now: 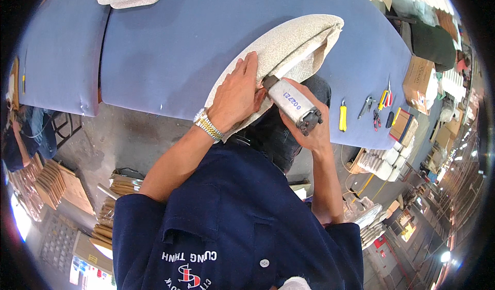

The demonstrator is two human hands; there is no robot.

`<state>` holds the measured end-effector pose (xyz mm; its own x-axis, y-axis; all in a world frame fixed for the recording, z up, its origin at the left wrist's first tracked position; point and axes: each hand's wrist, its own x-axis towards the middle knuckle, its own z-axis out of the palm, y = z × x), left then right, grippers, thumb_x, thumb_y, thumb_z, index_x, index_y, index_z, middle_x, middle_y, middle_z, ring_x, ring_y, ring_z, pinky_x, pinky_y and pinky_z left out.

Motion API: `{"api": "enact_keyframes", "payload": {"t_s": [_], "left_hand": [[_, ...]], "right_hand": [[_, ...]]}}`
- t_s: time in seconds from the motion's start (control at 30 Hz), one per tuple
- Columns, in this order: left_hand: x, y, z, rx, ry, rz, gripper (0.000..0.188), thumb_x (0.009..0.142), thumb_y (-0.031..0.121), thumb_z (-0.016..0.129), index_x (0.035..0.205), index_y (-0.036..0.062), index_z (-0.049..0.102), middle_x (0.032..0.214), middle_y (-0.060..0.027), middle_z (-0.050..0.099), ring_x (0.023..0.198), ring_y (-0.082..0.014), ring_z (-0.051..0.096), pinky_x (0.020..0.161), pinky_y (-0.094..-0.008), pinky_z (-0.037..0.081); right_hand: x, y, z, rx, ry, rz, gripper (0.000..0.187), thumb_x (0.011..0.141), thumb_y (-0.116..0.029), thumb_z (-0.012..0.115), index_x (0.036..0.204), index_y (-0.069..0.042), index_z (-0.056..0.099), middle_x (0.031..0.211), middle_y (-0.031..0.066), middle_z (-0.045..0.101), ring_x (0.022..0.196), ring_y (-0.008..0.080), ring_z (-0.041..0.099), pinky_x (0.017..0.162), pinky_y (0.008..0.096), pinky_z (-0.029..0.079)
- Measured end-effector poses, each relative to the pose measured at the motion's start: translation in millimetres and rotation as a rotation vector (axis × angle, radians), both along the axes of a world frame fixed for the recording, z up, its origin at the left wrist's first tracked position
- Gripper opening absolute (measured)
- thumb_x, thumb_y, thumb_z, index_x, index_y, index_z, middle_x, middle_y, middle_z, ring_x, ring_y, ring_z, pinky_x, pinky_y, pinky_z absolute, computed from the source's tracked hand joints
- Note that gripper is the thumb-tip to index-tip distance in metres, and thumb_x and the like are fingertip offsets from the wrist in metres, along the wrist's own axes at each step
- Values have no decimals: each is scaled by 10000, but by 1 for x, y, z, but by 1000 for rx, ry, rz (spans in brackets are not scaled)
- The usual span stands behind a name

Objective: The person staples fabric onto cushion foam using a pneumatic staple gun, trims excess fabric with a utility knife, and folds the edges to finish the cushion. The person repeats this process for multiple cushions on a workbench.

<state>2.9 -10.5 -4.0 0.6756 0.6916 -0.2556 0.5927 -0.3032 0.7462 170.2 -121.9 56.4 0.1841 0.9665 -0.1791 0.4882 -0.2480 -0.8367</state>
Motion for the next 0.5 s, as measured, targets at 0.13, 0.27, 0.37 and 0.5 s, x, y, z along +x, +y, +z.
{"api": "enact_keyframes", "payload": {"t_s": [0.13, 0.27, 0.37, 0.5], "left_hand": [[0, -2, -2, -93, 38, -8, 832, 870, 160, 725, 1520, -84, 265, 1528, -346, 406, 1398, -513, 443, 1049, -564, 491], [4, -9, -3, -8, 13, 23, 852, 834, 104, 720, 1533, -62, 262, 1498, -362, 428, 1357, -514, 474, 1043, -537, 497], [4, -14, -10, 25, -1, 40, 875, 808, 73, 723, 1541, -49, 261, 1478, -365, 448, 1317, -517, 506, 1025, -519, 508], [1, -7, -5, -89, -20, 2, 844, 836, 122, 731, 1520, -75, 278, 1556, -333, 382, 1430, -509, 408, 1116, -617, 431]], "right_hand": [[2, -2, 2, -46, 11, 32, 551, 834, 8, 740, 1370, -28, 619, 1236, 112, 705, 1098, 171, 669, 974, 311, 507], [7, 0, -2, -65, 44, 37, 544, 827, 27, 734, 1358, -13, 619, 1224, 112, 704, 1092, 177, 668, 974, 306, 502], [6, -4, -12, -32, 30, 26, 670, 709, -48, 753, 1364, -59, 607, 1248, 167, 699, 1121, 373, 699, 939, 373, 549], [2, -7, -4, -19, -9, 36, 639, 723, -61, 752, 1348, -52, 621, 1249, 181, 698, 1119, 367, 702, 944, 368, 546]]}}
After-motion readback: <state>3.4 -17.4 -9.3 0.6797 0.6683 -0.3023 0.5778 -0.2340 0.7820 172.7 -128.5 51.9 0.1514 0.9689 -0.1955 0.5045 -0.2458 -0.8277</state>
